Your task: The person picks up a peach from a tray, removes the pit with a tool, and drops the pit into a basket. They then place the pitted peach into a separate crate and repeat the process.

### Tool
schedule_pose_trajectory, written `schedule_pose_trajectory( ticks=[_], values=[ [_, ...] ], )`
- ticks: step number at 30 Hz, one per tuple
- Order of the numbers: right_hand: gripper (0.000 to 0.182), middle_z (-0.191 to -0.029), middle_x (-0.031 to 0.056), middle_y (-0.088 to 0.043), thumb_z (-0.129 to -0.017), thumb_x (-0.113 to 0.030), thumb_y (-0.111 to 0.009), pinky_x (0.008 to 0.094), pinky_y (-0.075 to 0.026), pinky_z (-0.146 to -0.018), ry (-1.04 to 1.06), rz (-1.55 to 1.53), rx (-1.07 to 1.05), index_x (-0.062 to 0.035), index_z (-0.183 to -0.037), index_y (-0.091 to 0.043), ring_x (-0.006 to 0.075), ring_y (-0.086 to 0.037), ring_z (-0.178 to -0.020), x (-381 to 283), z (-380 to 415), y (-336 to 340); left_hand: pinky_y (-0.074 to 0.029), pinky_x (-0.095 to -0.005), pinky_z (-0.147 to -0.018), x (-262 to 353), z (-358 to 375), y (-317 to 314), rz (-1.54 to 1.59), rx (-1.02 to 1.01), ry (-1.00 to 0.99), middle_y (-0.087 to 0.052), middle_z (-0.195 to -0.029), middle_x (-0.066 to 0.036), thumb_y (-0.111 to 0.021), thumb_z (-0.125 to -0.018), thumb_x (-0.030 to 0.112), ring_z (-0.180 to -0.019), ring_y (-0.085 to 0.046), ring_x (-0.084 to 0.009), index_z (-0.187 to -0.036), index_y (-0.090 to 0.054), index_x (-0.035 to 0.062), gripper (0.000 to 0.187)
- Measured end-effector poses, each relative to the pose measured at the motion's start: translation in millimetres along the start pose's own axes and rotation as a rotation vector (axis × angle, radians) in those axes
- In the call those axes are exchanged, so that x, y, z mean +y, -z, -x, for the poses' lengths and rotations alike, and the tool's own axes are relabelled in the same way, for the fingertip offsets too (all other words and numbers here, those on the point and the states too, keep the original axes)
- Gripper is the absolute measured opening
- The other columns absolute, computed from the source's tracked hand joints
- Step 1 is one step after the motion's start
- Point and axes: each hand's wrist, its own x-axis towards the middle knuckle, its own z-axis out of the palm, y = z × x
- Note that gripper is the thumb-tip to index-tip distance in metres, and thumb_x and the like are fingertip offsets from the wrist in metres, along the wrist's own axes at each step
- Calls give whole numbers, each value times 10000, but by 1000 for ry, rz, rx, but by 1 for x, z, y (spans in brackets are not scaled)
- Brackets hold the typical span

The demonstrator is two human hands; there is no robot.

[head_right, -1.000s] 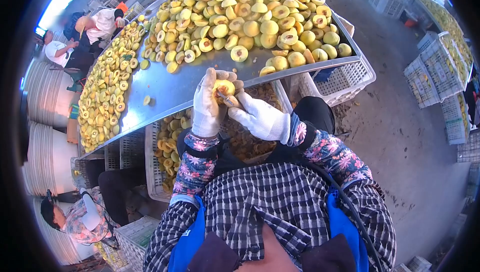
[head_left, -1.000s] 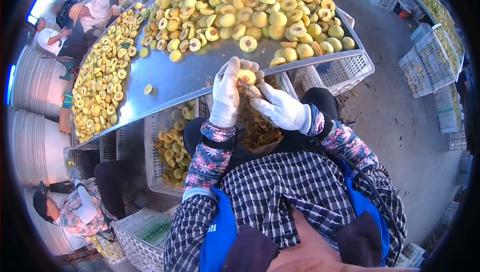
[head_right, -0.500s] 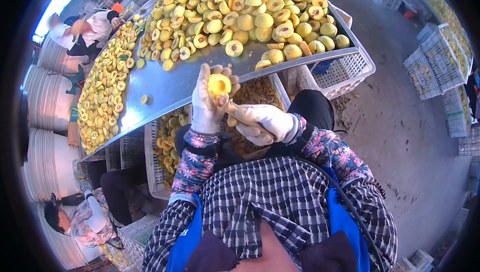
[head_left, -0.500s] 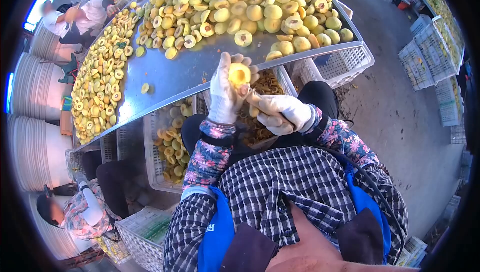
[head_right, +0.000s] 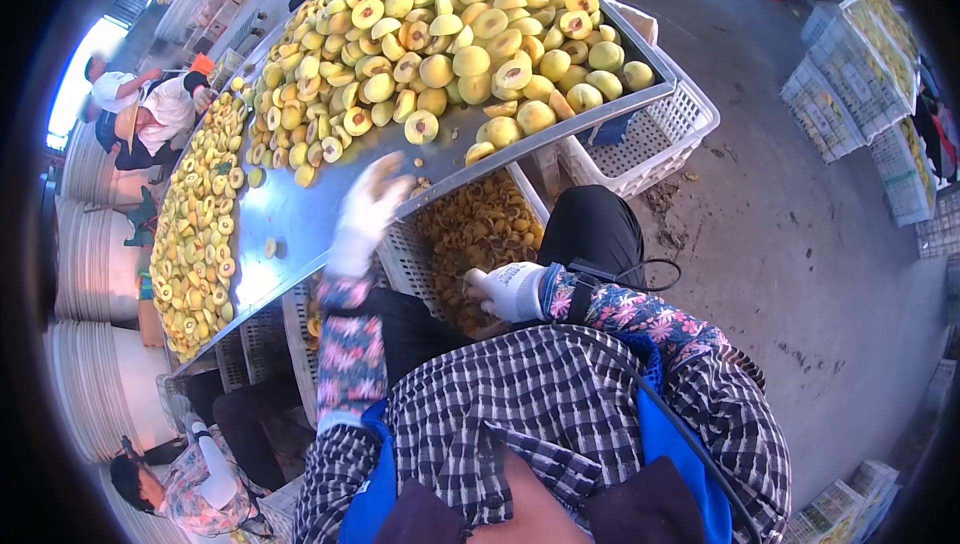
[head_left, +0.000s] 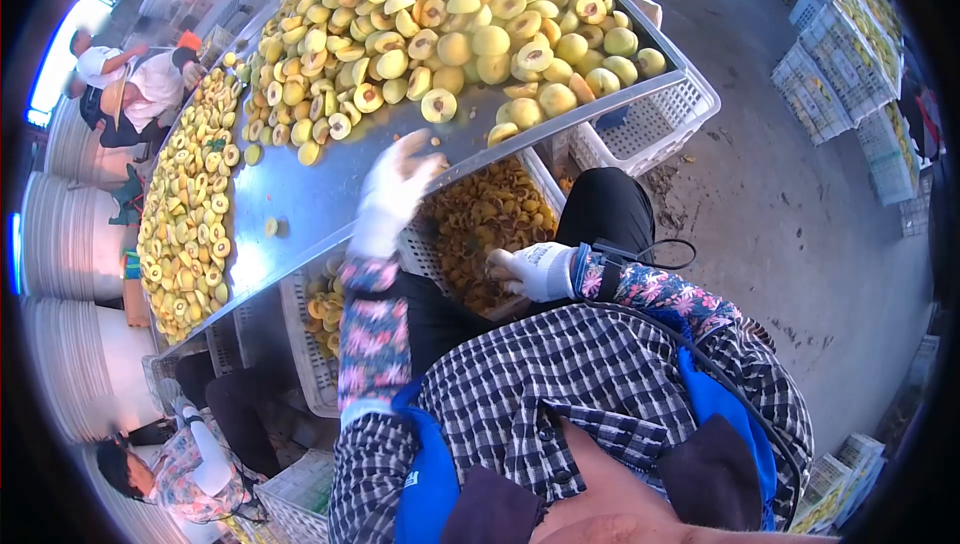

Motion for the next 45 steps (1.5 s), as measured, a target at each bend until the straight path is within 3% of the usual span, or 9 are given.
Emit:
schedule_pose_trajectory(
  ticks=[5, 8, 11, 15, 24, 30, 33, 37, 45],
  values=[
    [371, -1062, 203, -645, -890, -194, -558, 443, -487, -826, -11, 5, -42, -18, -1189, -425, 376, -624, -984, -2, 4, 0, -460, -311, -932, -17, -89, -85, -282, -284, -212, -593, -1250, -149, -632, -893, 309, -1087, -596, -215, -1318, -504, 31, 523],
    [352, -1015, 216, -645, -892, -206, -552, 450, -485, -809, -22, -12, -16, -10, -1161, -437, 388, -623, -967, -1, 7, -3, -465, -331, -929, -3, -93, -84, -350, -256, -54, -645, -1157, -164, -654, -847, 306, -1059, -610, -289, -1220, -570, 20, 478],
    [444, -1102, 234, -620, -914, -235, -560, 429, -473, -875, 15, -81, 59, -40, -1285, -412, 374, -595, -1050, 1, 7, -1, -487, -312, -872, -25, -91, -70, 116, -134, -48, -658, -1051, -145, -662, -829, 221, -1010, -628, -259, -1142, -595, 11, 382],
    [405, -927, 244, -642, -912, -279, -575, 416, -498, -779, 20, -157, 243, -27, -1212, -475, 389, -628, -920, -18, 18, 23, -580, -435, -837, -38, -50, -31, 1208, -46, 164, -631, -1095, -168, -542, -887, 22, -997, -646, -315, -1075, -560, 24, 189],
    [365, -802, 232, -635, -921, -209, -578, 438, -505, -656, 245, -11, 853, -31, -1210, -444, 389, -647, -760, -56, -13, 55, -520, -434, -924, 5, 33, -28, 1335, 114, 38, -583, -1203, -191, -489, -896, -3, -1064, -608, -304, -1306, -445, 40, 414],
    [354, -748, 211, -638, -907, -220, -599, 443, -505, -608, 248, 189, 914, -40, -1176, -455, 382, -645, -691, -53, -15, 52, -535, -419, -882, 17, 40, -21, 1525, -68, -41, -603, -1115, -167, -560, -930, 146, -1052, -608, -317, -1178, -496, 20, 285],
    [349, -729, 203, -635, -899, -218, -609, 442, -504, -589, 225, 271, 882, -38, -1156, -457, 375, -645, -670, -51, -15, 51, -514, -469, -911, 13, 33, -27, 1579, 73, 211, -597, -1143, -214, -573, -933, 439, -1024, -608, -406, -1001, -506, 41, 410],
    [361, -709, 197, -630, -894, -223, -616, 444, -500, -568, 138, 339, 763, -25, -1146, -450, 373, -641, -651, -52, -15, 50, -560, -412, -776, 18, 34, -40, 1424, 242, 199, -626, -969, -155, -589, -930, 425, -872, -649, -337, -951, -541, 42, 387],
    [291, -737, 230, -602, -894, -217, -614, 479, -491, -587, 193, 222, 725, -23, -1044, -457, 422, -616, -703, -62, -10, 53, -559, -413, -739, 21, 35, -44, 1465, 310, 186, -627, -988, -165, -587, -931, 421, -845, -647, -318, -908, -558, 39, 384]
  ],
)
